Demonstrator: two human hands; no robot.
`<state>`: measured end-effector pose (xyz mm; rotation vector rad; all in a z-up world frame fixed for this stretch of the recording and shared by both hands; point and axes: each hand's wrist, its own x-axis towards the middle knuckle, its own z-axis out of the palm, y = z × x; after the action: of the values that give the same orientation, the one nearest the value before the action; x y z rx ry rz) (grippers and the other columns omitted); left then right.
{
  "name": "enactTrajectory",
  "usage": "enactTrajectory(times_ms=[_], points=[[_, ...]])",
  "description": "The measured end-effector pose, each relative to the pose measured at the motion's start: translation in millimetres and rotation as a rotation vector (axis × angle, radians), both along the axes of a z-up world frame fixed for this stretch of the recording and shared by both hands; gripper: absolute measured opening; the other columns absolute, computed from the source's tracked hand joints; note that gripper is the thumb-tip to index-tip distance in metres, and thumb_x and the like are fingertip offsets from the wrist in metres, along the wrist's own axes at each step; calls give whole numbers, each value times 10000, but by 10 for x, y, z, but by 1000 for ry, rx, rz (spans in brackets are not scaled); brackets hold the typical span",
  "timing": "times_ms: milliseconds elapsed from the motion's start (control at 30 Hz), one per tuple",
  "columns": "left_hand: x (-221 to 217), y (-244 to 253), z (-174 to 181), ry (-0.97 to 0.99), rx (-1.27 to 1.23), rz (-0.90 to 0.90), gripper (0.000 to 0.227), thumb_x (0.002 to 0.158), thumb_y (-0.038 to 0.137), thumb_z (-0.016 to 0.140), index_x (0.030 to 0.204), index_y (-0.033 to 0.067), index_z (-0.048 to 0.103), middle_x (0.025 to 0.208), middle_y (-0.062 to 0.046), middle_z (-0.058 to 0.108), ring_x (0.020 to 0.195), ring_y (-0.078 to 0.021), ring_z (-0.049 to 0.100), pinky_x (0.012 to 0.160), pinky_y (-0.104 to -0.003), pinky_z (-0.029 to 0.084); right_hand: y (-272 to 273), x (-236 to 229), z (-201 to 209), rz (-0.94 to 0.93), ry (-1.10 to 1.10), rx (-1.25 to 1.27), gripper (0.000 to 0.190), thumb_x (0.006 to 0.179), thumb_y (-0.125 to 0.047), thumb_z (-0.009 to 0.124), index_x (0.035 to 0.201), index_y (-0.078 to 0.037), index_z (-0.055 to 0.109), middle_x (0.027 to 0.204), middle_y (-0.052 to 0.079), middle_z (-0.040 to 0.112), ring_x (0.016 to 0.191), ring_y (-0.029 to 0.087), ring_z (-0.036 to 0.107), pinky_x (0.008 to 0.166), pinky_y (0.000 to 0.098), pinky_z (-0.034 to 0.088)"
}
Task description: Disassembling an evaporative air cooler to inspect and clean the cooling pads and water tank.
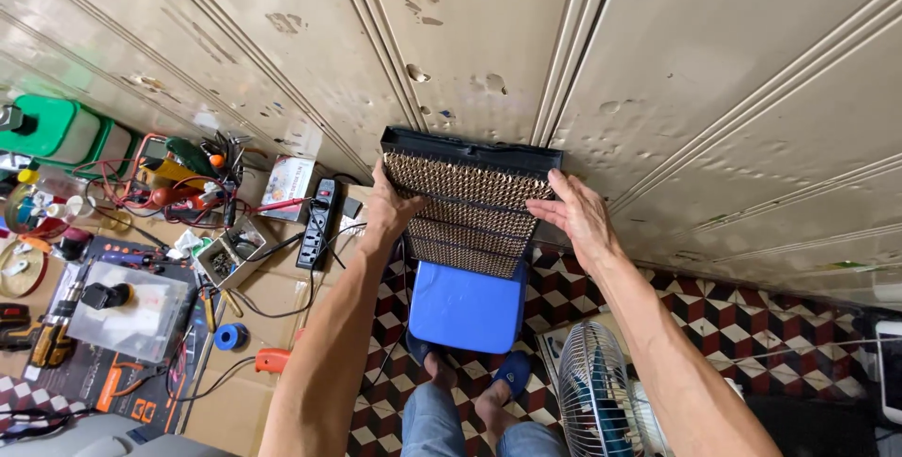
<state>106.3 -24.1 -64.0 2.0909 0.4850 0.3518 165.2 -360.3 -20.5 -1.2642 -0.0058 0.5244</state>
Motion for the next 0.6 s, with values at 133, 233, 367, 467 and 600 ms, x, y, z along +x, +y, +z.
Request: enactTrajectory(times_ms=[133,233,367,467,600], points=[[-25,14,-57,-18,134,-6,1065,670,81,893,1517,23,250,1231,-153,679,1117,-266,671,970,-371,537,13,-19,-11,-10,-47,63,797,924,-510,635,1407,97,453,1343,207,574,1069,294,723,946,390,581],[-58,-59,29,-40,55,-41,923,705,47,868,1476,45,360,1224,-129,688,1111,-240,684,964,-355,565,70,-10,5,-31,-49,96,745,946,-473,642,1371,118,480,1303,204,571,1051,291,722,931,389,584],[-92,-44,60,-104,-59,-119,885,729,9,858,1439,16,330,1210,-124,666,1110,-229,658,968,-353,563,141,-50,145,-75,-38,42,651,932,-433,633,1373,13,457,1307,119,591,1033,274,730,925,365,592],[-103,-42,121,-85,-185,-142,861,745,36,822,1452,30,330,1193,-112,688,1074,-212,688,929,-349,598,130,-77,122,-90,-69,78,599,945,-405,630,1333,34,506,1283,122,602,1017,274,728,925,363,592],[-73,55,-10,-13,-159,-123,844,767,76,847,1425,12,323,1214,-122,709,1096,-217,693,972,-344,568,149,-79,94,-111,-100,101,574,969,-371,636,1310,81,548,1252,151,609,1005,277,719,918,374,594]])
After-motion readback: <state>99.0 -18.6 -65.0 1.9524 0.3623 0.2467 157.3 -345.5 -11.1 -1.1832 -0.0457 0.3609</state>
